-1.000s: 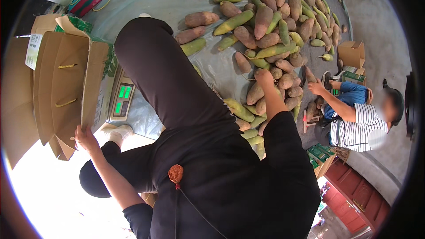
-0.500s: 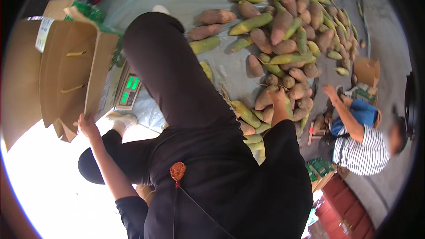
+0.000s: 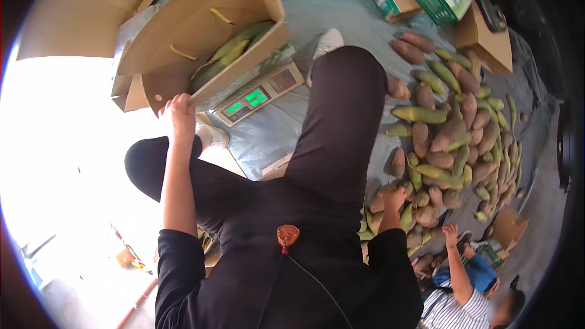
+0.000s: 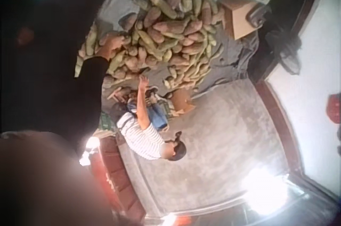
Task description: The person is sorting produce from a large pile on the floor and placing it into cardboard boxes on a scale.
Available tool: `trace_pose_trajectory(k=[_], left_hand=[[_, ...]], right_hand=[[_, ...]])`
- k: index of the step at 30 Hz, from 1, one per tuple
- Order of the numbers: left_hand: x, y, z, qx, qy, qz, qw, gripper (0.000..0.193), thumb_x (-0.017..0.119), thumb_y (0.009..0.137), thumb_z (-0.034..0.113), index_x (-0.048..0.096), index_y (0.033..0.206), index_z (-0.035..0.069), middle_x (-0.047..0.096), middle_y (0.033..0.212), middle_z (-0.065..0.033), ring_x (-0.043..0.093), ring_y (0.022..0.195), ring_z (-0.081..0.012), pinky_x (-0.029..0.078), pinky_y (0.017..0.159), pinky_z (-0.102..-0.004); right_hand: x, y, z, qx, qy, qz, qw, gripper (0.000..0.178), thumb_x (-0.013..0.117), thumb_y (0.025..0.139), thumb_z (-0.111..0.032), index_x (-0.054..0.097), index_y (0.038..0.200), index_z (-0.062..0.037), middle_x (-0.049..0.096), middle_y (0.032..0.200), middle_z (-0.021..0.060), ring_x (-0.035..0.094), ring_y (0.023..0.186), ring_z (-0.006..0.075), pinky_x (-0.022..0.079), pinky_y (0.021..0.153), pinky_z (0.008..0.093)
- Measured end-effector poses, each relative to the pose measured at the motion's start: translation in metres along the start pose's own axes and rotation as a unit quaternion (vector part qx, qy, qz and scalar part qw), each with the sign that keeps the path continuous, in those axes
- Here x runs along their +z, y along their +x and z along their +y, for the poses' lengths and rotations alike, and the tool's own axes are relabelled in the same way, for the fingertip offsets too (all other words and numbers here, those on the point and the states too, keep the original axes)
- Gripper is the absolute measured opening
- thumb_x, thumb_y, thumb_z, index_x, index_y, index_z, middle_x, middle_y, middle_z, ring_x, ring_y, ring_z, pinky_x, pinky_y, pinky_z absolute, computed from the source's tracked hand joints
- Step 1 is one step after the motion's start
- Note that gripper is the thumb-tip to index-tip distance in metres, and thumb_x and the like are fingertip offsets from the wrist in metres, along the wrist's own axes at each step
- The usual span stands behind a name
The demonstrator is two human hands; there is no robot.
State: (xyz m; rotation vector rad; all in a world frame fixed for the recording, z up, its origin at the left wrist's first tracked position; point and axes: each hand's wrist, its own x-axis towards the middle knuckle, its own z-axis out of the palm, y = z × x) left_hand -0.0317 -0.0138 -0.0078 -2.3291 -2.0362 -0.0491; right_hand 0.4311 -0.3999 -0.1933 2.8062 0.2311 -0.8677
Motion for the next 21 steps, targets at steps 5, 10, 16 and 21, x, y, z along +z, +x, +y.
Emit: trace_pose_trajectory(k=[5, 10, 16, 21], left_hand=[[-0.011, -0.003, 0.010, 0.003, -0.032, 0.010, 0.999, 0.013, 0.065, 0.070, 0.011, 0.063, 0.083, 0.010, 0.061, 0.082, -0.0066, 0.058, 0.086, -0.0269, 0.041, 0.080, -0.0412], [-0.015, -0.004, 0.010, -0.006, -0.045, 0.029, 0.999, 0.010, 0.063, 0.072, 0.010, 0.064, 0.082, 0.011, 0.061, 0.081, -0.0048, 0.058, 0.086, -0.0256, 0.040, 0.081, -0.0398], [-0.010, -0.003, 0.006, -0.013, -0.046, 0.042, 0.998, 0.009, 0.062, 0.072, 0.009, 0.064, 0.080, 0.013, 0.061, 0.077, -0.0023, 0.058, 0.082, -0.0229, 0.040, 0.081, -0.0382], [-0.011, -0.001, 0.005, -0.003, -0.057, 0.039, 0.998, 0.012, 0.065, 0.070, 0.010, 0.064, 0.081, 0.012, 0.060, 0.078, -0.0037, 0.058, 0.085, -0.0240, 0.040, 0.080, -0.0385]], right_hand=[[0.019, -0.023, -0.006, -0.102, -0.034, 0.055, 0.993, 0.078, 0.084, 0.047, -0.020, 0.043, 0.111, -0.0029, 0.048, 0.115, 0.0207, 0.048, 0.108, 0.0391, 0.043, 0.090, 0.0432], [-0.011, -0.018, -0.025, -0.123, 0.167, 0.096, 0.974, 0.070, 0.083, 0.048, -0.018, 0.045, 0.104, -0.0019, 0.051, 0.108, 0.0203, 0.051, 0.102, 0.0398, 0.042, 0.087, 0.0443], [-0.111, -0.008, -0.113, -0.346, 0.320, 0.235, 0.850, 0.071, 0.080, 0.054, -0.013, 0.045, 0.114, 0.0019, 0.049, 0.110, 0.0182, 0.050, 0.102, 0.0312, 0.039, 0.090, 0.0384], [-0.240, -0.099, -0.221, -0.441, 0.412, 0.230, 0.764, 0.068, 0.076, 0.065, -0.003, 0.041, 0.123, 0.0022, 0.046, 0.121, 0.0141, 0.046, 0.113, 0.0244, 0.036, 0.098, 0.0349]])
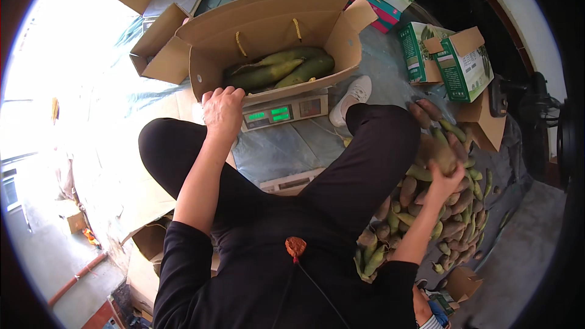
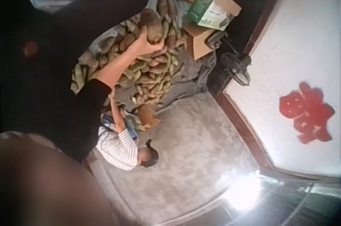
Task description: The person is sorting produce from a large pile on the floor and placing it into cardboard boxes on a scale.
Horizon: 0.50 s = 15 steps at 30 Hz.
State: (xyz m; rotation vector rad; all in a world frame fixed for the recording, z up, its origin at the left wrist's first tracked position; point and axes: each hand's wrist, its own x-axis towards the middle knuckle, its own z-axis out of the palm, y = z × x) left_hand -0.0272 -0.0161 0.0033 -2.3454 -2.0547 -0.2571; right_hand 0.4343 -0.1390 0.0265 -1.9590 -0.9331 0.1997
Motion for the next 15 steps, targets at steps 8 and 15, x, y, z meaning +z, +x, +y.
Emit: trace_pose_trajectory(k=[8, 15], left_hand=[[-0.001, 0.002, 0.003, -0.005, 0.015, -0.001, 1.000, 0.010, 0.056, 0.076, 0.008, 0.063, 0.079, 0.013, 0.061, 0.079, -0.0022, 0.058, 0.084, -0.0221, 0.039, 0.082, -0.0378], [-0.002, 0.000, -0.001, -0.007, 0.027, -0.023, 0.999, 0.011, 0.057, 0.075, 0.009, 0.064, 0.082, 0.014, 0.061, 0.081, -0.0024, 0.058, 0.087, -0.0231, 0.040, 0.083, -0.0390]], right_hand=[[0.074, 0.051, -0.153, -0.014, 0.388, -0.143, 0.910, 0.074, 0.076, 0.064, 0.001, 0.037, 0.126, 0.0049, 0.046, 0.121, 0.0142, 0.048, 0.111, 0.0234, 0.041, 0.096, 0.0348], [0.188, 0.013, -0.206, 0.100, 0.389, -0.315, 0.860, 0.076, 0.082, 0.058, -0.010, 0.040, 0.120, 0.0035, 0.052, 0.111, 0.0127, 0.056, 0.094, 0.0204, 0.049, 0.074, 0.0315]])
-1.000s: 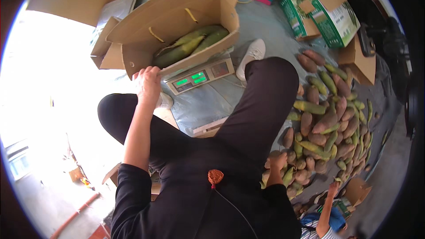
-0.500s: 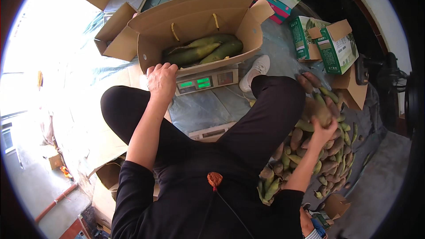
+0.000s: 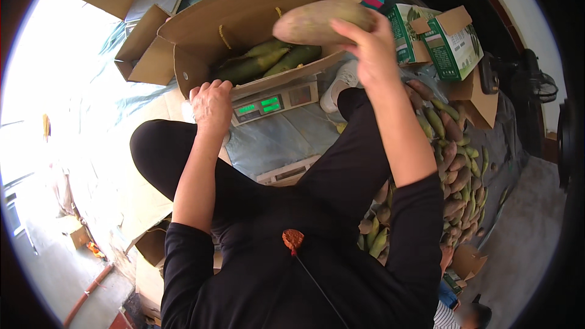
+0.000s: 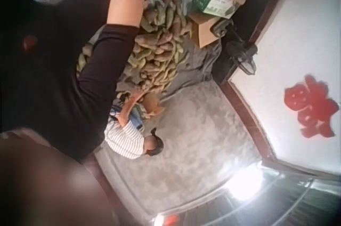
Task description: The person is sorting produce from a large pile on the floor and placing it into cardboard boxes on a scale.
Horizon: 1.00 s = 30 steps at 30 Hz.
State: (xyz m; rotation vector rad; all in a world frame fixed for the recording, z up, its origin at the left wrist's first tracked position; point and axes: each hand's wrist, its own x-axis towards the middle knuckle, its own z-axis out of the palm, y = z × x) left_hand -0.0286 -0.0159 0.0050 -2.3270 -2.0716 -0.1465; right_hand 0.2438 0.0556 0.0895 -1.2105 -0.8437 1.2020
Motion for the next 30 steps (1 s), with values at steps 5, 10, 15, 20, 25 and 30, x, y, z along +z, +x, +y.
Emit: trace_pose_trajectory(k=[5, 10, 15, 20, 25, 30], left_hand=[[0.001, 0.004, 0.006, 0.013, -0.007, 0.003, 1.000, 0.009, 0.061, 0.074, 0.011, 0.064, 0.082, 0.013, 0.062, 0.081, -0.0028, 0.059, 0.086, -0.0237, 0.040, 0.081, -0.0396], [0.003, 0.003, -0.002, 0.022, 0.026, 0.003, 0.999, 0.007, 0.064, 0.073, 0.014, 0.061, 0.079, 0.012, 0.062, 0.082, -0.0033, 0.059, 0.086, -0.0244, 0.042, 0.078, -0.0407], [0.005, 0.006, -0.002, 0.018, 0.047, -0.009, 0.999, 0.011, 0.062, 0.076, 0.017, 0.060, 0.086, 0.012, 0.063, 0.090, -0.0044, 0.058, 0.091, -0.0250, 0.041, 0.079, -0.0419], [0.009, 0.005, -0.003, 0.017, 0.060, -0.019, 0.998, 0.019, 0.063, 0.077, 0.018, 0.061, 0.095, 0.011, 0.064, 0.096, -0.0049, 0.058, 0.097, -0.0252, 0.041, 0.083, -0.0419], [0.010, 0.005, -0.007, 0.002, 0.043, -0.039, 0.998, 0.026, 0.063, 0.077, 0.018, 0.062, 0.102, 0.013, 0.064, 0.100, -0.0053, 0.057, 0.099, -0.0261, 0.039, 0.086, -0.0424], [0.021, 0.003, -0.018, 0.032, 0.018, -0.012, 0.999, 0.033, 0.064, 0.076, 0.020, 0.062, 0.108, 0.017, 0.063, 0.104, -0.0025, 0.056, 0.102, -0.0246, 0.034, 0.092, -0.0423]], right_hand=[[0.008, 0.025, 0.021, 0.071, -0.099, 0.021, 0.992, 0.060, 0.077, 0.066, -0.014, 0.046, 0.114, 0.0058, 0.055, 0.103, 0.0139, 0.056, 0.090, 0.0196, 0.047, 0.072, 0.0341], [-0.057, 0.009, 0.001, -0.041, -0.191, -0.057, 0.979, 0.050, 0.069, 0.079, -0.029, 0.053, 0.120, -0.0049, 0.059, 0.112, 0.0070, 0.054, 0.101, 0.0129, 0.042, 0.079, 0.0273], [-0.162, -0.048, -0.006, -0.008, -0.212, 0.072, 0.975, 0.038, 0.065, 0.083, -0.020, 0.056, 0.117, -0.0062, 0.061, 0.108, 0.0036, 0.056, 0.097, 0.0112, 0.043, 0.076, 0.0247], [-0.261, -0.126, 0.059, 0.122, -0.269, 0.183, 0.938, 0.031, 0.067, 0.080, -0.014, 0.059, 0.107, -0.0001, 0.062, 0.096, 0.0053, 0.058, 0.086, 0.0134, 0.046, 0.072, 0.0263], [-0.341, -0.225, 0.181, 0.185, -0.681, -0.035, 0.708, 0.025, 0.064, 0.078, -0.012, 0.062, 0.100, -0.0003, 0.062, 0.103, 0.0155, 0.061, 0.092, 0.0260, 0.048, 0.073, 0.0354], [-0.352, -0.336, 0.248, 0.411, -0.542, -0.011, 0.733, 0.038, 0.066, 0.076, -0.019, 0.056, 0.109, -0.0028, 0.058, 0.110, 0.0215, 0.056, 0.104, 0.0350, 0.045, 0.088, 0.0402]])
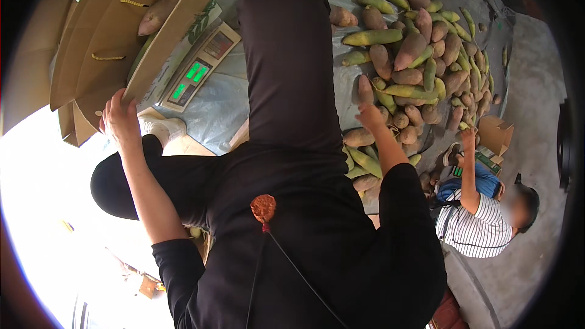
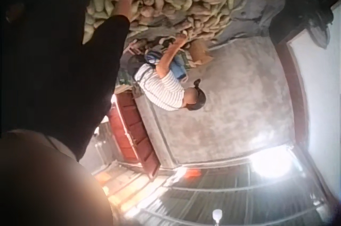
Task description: The person is sorting produce from a large pile on the floor and placing it into cardboard boxes on a scale.
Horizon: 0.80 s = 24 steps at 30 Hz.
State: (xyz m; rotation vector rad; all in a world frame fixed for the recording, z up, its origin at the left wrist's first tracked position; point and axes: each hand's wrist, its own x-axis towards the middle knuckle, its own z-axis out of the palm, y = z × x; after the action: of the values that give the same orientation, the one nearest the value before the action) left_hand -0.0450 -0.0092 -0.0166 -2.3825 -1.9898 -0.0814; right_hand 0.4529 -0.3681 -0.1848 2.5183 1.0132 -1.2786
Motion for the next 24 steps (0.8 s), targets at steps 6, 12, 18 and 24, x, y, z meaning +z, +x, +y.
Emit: trace_pose_trajectory(k=[6, 12, 18, 24], left_hand=[[-0.010, -0.001, 0.015, 0.028, 0.030, 0.053, 0.998, 0.044, 0.068, 0.073, 0.026, 0.059, 0.116, 0.020, 0.062, 0.108, -0.0025, 0.055, 0.104, -0.0224, 0.033, 0.097, -0.0389], [-0.042, -0.017, -0.003, 0.036, 0.075, 0.066, 0.994, 0.047, 0.070, 0.070, 0.027, 0.059, 0.115, 0.018, 0.060, 0.109, -0.0030, 0.051, 0.109, -0.0242, 0.030, 0.099, -0.0414], [-0.030, -0.005, 0.029, 0.016, 0.015, 0.028, 0.999, 0.043, 0.068, 0.073, 0.028, 0.060, 0.114, 0.015, 0.059, 0.111, -0.0056, 0.051, 0.109, -0.0240, 0.026, 0.101, -0.0434], [-0.038, -0.009, 0.022, -0.037, 0.018, -0.015, 0.999, 0.042, 0.067, 0.074, 0.026, 0.060, 0.114, 0.016, 0.059, 0.111, -0.0060, 0.050, 0.112, -0.0267, 0.022, 0.104, -0.0481]], right_hand=[[0.090, -0.024, 0.027, 0.112, -0.066, -0.071, 0.989, 0.054, 0.075, 0.066, -0.025, 0.055, 0.112, -0.0072, 0.059, 0.110, 0.0183, 0.056, 0.106, 0.0334, 0.045, 0.089, 0.0405], [0.157, 0.005, -0.006, -0.048, -0.018, -0.056, 0.997, 0.039, 0.063, 0.075, -0.024, 0.054, 0.111, -0.0104, 0.059, 0.108, 0.0132, 0.056, 0.102, 0.0316, 0.046, 0.086, 0.0428], [0.243, 0.035, 0.099, -0.043, -0.133, 0.024, 0.990, 0.031, 0.053, 0.083, -0.019, 0.050, 0.113, -0.0140, 0.058, 0.106, 0.0119, 0.057, 0.096, 0.0328, 0.045, 0.084, 0.0444], [0.198, -0.024, 0.149, -0.056, -0.067, 0.071, 0.994, 0.030, 0.053, 0.083, -0.018, 0.050, 0.112, -0.0132, 0.058, 0.104, 0.0127, 0.056, 0.095, 0.0333, 0.045, 0.083, 0.0436]])
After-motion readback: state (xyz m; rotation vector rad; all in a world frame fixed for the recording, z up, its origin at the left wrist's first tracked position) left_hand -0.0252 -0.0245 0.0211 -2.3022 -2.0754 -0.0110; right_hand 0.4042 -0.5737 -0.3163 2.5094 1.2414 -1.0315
